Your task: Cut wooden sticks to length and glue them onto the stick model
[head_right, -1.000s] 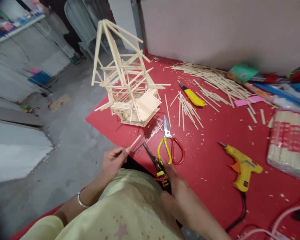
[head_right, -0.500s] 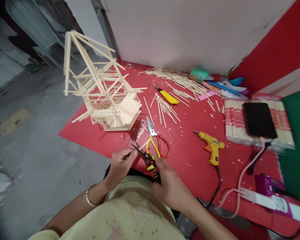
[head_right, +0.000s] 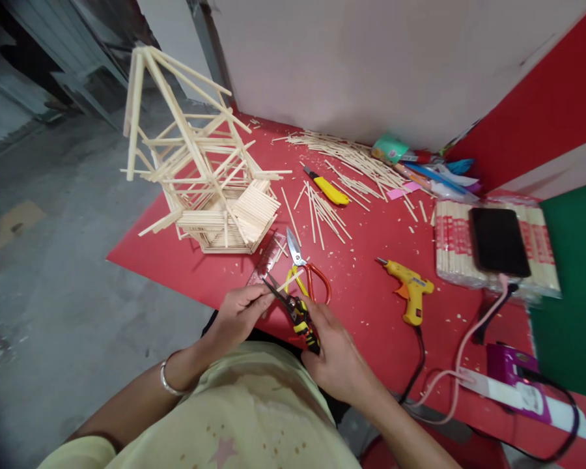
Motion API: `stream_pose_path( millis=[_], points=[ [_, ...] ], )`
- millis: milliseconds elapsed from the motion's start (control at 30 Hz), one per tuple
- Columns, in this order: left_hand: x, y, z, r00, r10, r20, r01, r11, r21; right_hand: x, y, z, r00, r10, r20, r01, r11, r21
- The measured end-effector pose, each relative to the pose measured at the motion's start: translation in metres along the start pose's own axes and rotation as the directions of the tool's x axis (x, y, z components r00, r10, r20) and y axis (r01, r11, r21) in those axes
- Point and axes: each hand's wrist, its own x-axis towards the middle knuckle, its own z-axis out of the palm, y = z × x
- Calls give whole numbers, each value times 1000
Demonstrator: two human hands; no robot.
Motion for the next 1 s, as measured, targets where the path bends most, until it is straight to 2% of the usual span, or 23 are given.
stream_pose_path(
  millis=[67, 133, 233, 333, 400, 533, 633, 700, 800, 867, 933, 1000],
  points=[
    [1, 0, 0, 980, -167, 107, 186, 962, -199, -1, 3, -2, 999, -35, 11, 35, 999, -7],
    [1, 0, 0, 939, -274, 209, 334, 875, -352, -2, 5, -3, 998, -57, 13, 57, 998, -8],
    [2, -1, -2, 892, -330, 310, 444, 770, -458, -3, 7, -2, 997, -78, -11, 78, 997, -1],
    [2, -2, -4, 865, -329, 378, 489, 718, -495, -3, 7, -2, 998, -67, -9, 67, 998, -9],
    [3, -2, -4, 875, -326, 359, 476, 719, -506, -3, 5, -3, 999, -41, 14, 41, 999, -12],
    [6, 0, -3, 920, -335, 205, 393, 787, -475, -6, 1, -7, 998, -20, 56, 19, 999, 29],
    [7, 2, -3, 949, -300, 100, 315, 867, -385, -9, -2, -10, 998, 18, 57, -24, 995, 98],
    [7, 1, -4, 966, -250, 71, 260, 918, -301, -10, -5, -14, 993, 74, 95, -91, 977, 191],
    [6, -3, -6, 981, -172, 88, 188, 952, -243, -12, -6, -17, 957, 176, 232, -264, 859, 439],
    [5, -7, -8, 988, -117, 105, 140, 957, -253, -15, -4, -18, 901, 212, 378, -411, 697, 588],
    [6, -12, -9, 991, -82, 104, 106, 959, -261, -16, -2, -16, 840, 196, 505, -525, 529, 667],
    [7, -17, -10, 991, -112, 68, 127, 950, -284, -14, -1, -15, 809, 191, 556, -583, 382, 718]
  ],
)
